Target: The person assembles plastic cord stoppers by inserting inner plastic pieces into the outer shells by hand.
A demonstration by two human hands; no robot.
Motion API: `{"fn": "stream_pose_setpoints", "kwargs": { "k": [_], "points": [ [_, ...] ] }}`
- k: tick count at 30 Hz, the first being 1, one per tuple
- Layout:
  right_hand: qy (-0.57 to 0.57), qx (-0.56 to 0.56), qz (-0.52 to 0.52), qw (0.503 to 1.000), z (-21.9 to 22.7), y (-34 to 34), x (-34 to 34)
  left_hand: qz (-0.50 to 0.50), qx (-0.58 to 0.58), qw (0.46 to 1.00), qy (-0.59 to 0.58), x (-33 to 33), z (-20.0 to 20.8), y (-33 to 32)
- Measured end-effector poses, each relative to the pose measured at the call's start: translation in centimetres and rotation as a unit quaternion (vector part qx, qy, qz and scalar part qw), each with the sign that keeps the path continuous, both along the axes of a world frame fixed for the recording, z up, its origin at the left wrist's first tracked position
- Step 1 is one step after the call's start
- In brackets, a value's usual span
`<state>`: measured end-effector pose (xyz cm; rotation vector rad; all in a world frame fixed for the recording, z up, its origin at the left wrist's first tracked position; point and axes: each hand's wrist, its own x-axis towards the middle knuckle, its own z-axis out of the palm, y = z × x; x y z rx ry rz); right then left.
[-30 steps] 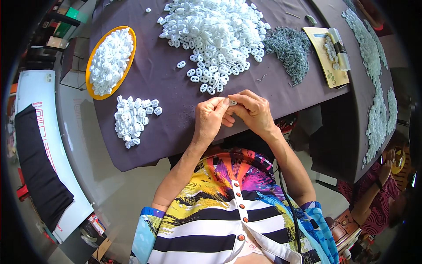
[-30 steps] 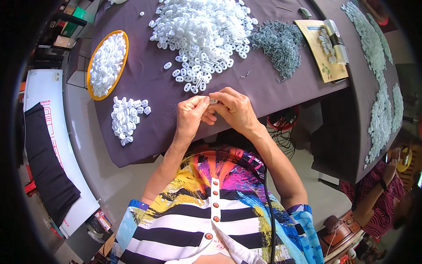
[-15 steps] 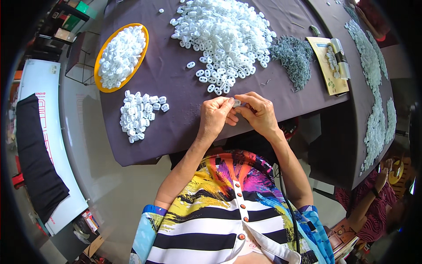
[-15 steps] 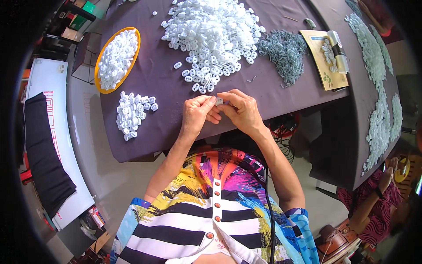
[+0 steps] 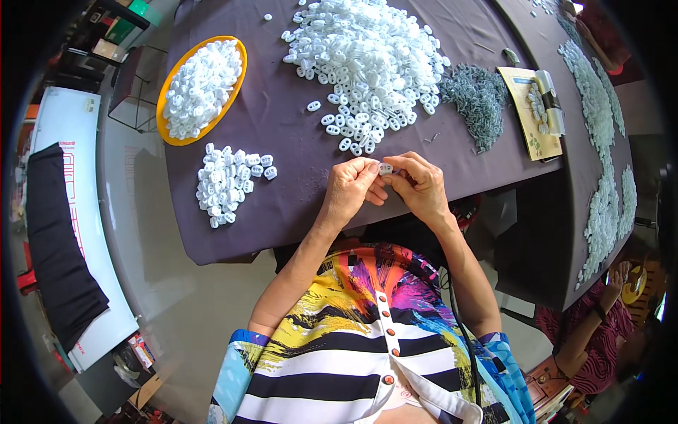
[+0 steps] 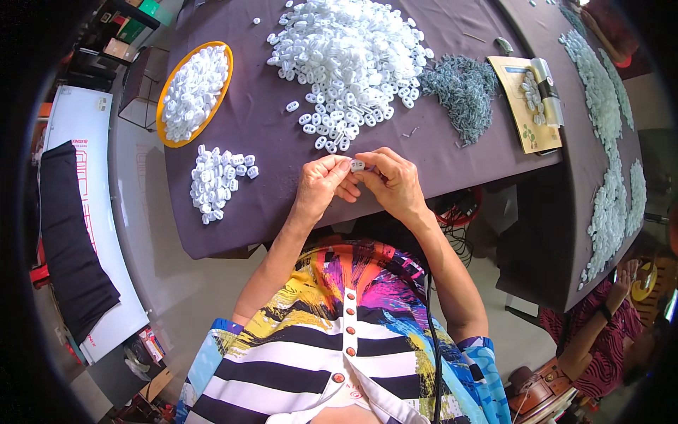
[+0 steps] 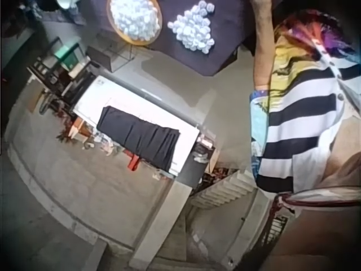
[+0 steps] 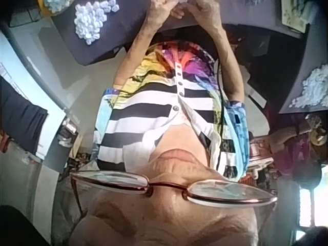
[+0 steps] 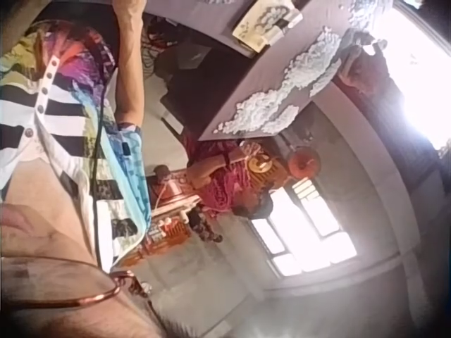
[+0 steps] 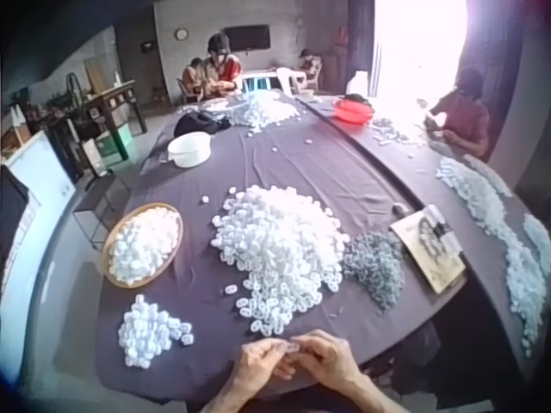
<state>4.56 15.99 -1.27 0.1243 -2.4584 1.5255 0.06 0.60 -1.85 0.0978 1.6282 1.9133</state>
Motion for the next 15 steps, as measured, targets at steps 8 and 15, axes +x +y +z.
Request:
{"fn": "stream_pose_setpoints", "kwargs": {
  "k": [8, 15],
  "points": [
    [-0.002, -0.003, -0.001, 1.0, -0.11, 0.09, -0.15, -0.007, -0.019, 1.0, 0.005, -0.06, 0.4, 0.12],
    [-0.012, -0.014, -0.02, 1.0, 0.29, -0.06, -0.12, 0.084, 0.016, 0.994, -0.061, -0.27, 0.46, -0.49]
  ]
}}
